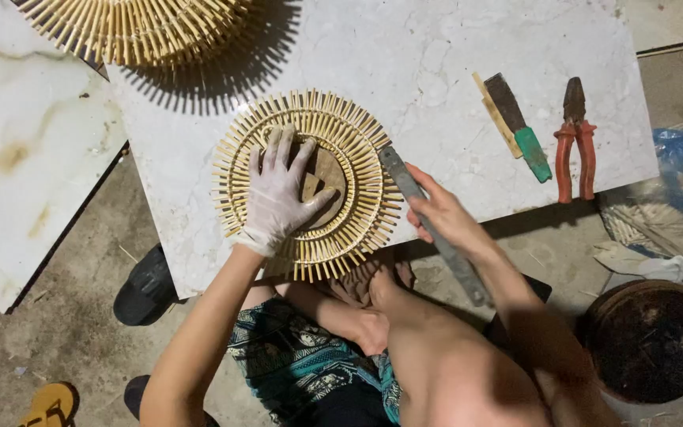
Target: The recorder is filing and scraping the edges of a circular bamboo furniture frame.
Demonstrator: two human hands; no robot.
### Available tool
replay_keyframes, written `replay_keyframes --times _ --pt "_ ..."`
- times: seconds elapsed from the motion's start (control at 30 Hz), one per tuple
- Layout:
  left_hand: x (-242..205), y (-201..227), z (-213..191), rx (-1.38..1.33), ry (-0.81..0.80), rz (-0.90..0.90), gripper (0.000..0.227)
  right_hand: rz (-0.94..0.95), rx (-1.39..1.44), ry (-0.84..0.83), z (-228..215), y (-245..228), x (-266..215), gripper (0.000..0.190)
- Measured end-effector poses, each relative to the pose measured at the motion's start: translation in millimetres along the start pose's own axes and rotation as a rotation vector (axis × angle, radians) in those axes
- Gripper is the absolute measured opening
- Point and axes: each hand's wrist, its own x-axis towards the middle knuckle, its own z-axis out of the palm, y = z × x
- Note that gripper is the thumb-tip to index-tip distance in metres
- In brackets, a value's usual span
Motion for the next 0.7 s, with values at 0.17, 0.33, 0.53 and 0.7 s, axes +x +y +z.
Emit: replay_keyframes --times 0.17,0.33,0.53,0.7 --pt "-0.4 -1.5 3.1 0.003 0.012 0.007 0.092 -0.056 0.004 0.097 7.6 10.0 -8.9 0.063" --pt "-1.4 -0.9 -0.7 -0.018 0.047 0.013 0.09 -0.054 -0.02 0.19 11.0 14.8 -9.6 0.061" --pt "-2.2 -3.1 2.3 -0.041 0.051 0.02 0.089 -0.046 -0.007 0.153 8.5 15.4 -9.7 0.06" --pt "-6.1 -1.4 1.2 -0.041 0.004 -0.038 0.089 -0.093 0.059 0.012 7.3 28.3 -8.5 0.063"
